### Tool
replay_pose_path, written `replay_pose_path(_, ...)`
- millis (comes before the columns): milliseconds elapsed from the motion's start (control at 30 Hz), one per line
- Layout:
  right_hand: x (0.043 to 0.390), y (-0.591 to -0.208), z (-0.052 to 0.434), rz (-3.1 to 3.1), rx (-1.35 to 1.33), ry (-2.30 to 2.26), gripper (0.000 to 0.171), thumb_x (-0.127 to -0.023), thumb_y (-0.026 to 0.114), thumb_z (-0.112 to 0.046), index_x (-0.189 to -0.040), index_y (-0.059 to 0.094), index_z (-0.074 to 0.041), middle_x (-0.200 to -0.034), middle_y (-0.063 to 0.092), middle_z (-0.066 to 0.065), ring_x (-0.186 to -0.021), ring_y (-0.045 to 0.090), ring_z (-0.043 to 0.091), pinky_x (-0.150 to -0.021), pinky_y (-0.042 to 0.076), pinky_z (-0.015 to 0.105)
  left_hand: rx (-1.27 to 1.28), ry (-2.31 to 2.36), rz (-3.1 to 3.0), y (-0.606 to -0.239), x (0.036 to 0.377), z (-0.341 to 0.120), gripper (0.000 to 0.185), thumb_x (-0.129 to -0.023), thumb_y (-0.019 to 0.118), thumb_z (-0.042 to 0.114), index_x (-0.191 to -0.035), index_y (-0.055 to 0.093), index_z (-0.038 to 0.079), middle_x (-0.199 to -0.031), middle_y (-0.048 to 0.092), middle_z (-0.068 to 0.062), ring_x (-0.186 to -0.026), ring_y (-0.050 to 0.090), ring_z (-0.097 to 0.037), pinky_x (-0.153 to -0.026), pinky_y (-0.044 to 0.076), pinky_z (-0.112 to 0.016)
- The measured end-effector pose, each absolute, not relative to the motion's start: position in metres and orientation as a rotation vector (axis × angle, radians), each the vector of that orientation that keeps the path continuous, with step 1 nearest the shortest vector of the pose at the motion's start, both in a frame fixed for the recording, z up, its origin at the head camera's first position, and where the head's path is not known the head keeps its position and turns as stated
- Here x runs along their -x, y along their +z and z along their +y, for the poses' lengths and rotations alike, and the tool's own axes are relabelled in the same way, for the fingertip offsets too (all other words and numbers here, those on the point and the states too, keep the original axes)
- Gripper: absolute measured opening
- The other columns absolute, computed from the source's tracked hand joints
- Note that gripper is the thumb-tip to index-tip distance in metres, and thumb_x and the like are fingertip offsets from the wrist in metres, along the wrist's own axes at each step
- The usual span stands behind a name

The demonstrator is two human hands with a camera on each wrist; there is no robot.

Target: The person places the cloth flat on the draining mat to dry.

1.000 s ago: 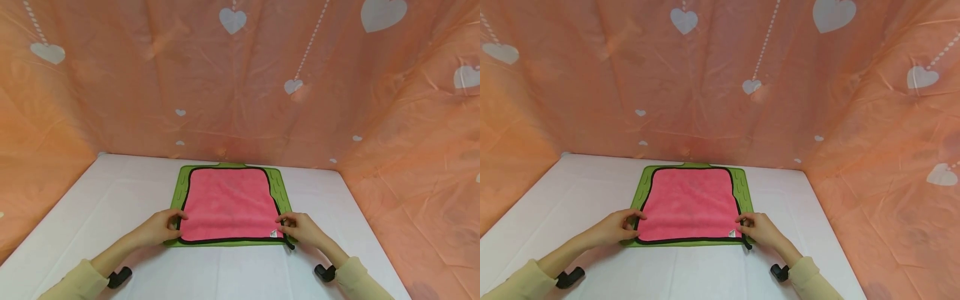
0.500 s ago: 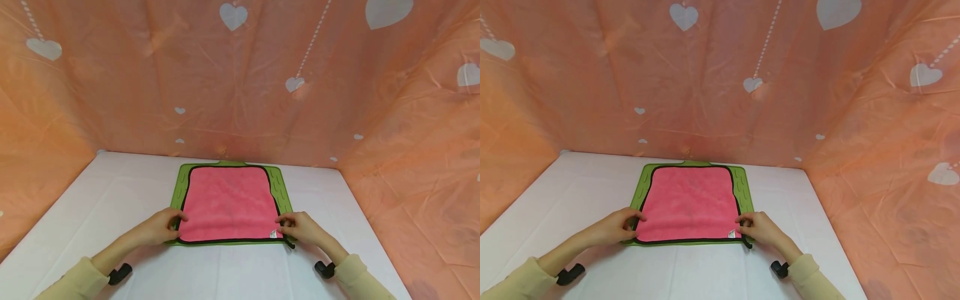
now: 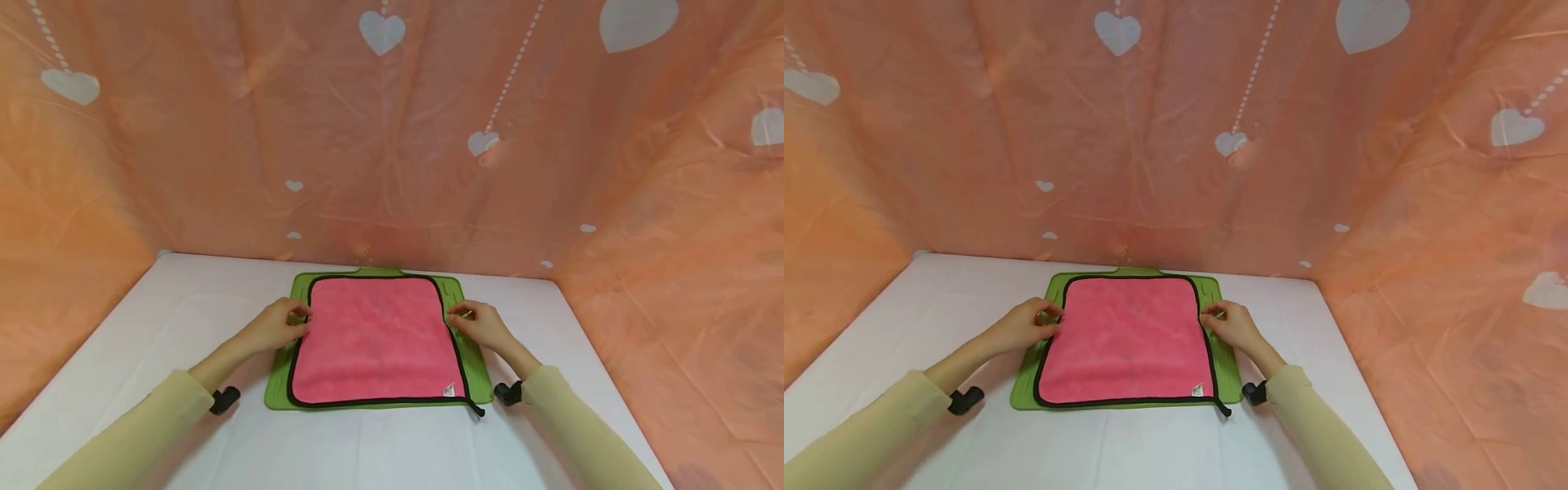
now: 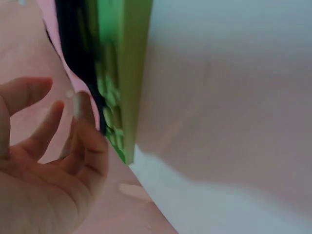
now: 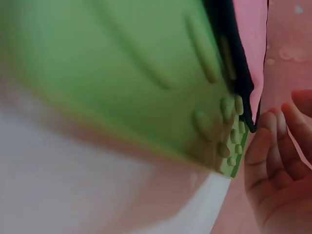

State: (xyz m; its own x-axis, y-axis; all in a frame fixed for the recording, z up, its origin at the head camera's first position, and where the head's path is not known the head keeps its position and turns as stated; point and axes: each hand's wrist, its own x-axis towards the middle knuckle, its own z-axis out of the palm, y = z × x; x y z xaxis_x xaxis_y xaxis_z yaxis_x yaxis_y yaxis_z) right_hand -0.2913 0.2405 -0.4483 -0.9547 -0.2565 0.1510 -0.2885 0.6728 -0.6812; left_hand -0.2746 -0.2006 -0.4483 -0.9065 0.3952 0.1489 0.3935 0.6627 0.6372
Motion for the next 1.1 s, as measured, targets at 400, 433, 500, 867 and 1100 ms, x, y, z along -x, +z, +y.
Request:
replay_pose_path(400,0.345,-0.452,0.223,-2.908,-0.304,1.074,0.030,-0.098,0.071,-0.018,-0.120,0.071,0.002,-0.114,0.074,0.020,-0.107,0.069,0.036,-0.086,0.055,0.042,-0.629,1.097,2.934,-0.454,0.341,-0.202,0.036,-0.096,0.069,0.010,-0.124,0.062,-0.012,-0.122,0.064,-0.033,-0.108,0.064,-0.046,-0.095,0.052,-0.058)
replay_pose_path(433,0.346,-0.454,0.222,-2.911,-0.297,1.069,0.030,-0.097,0.071,-0.018,-0.120,0.071,0.002,-0.114,0.074,0.020,-0.110,0.068,0.037,-0.089,0.055,0.045,-0.625,1.090,2.927,-0.456,0.344,-0.202,0.038,-0.096,0.070,0.011,-0.126,0.061,-0.012,-0.123,0.064,-0.032,-0.109,0.064,-0.045,-0.096,0.051,-0.057)
replay_pose_path(500,0.349,-0.456,0.221,-2.918,-0.294,1.065,0.032,-0.097,0.071,-0.018,-0.122,0.070,0.003,-0.116,0.073,0.020,-0.115,0.066,0.039,-0.094,0.053,0.048,-0.628,1.073,2.926,-0.459,0.349,-0.202,0.039,-0.096,0.071,0.013,-0.127,0.061,-0.010,-0.124,0.064,-0.031,-0.110,0.063,-0.043,-0.097,0.050,-0.057)
replay_pose_path(867,0.350,-0.459,0.217,-2.944,-0.381,1.201,0.030,-0.096,0.074,-0.016,-0.125,0.074,-0.008,-0.116,0.074,0.018,-0.113,0.067,0.033,-0.094,0.052,0.043,-0.553,1.101,2.862,-0.458,0.351,-0.198,0.037,-0.098,0.069,0.018,-0.129,0.064,-0.002,-0.127,0.064,-0.029,-0.112,0.060,-0.041,-0.099,0.046,-0.056)
replay_pose_path(1100,0.350,-0.459,0.219,-2.902,-0.385,1.159,0.027,-0.096,0.073,-0.012,-0.122,0.075,-0.005,-0.113,0.075,0.018,-0.108,0.069,0.033,-0.089,0.054,0.042,-0.568,1.120,2.884,-0.456,0.350,-0.194,0.034,-0.097,0.069,0.008,-0.128,0.066,-0.005,-0.118,0.067,-0.028,-0.100,0.065,-0.036,-0.087,0.052,-0.049)
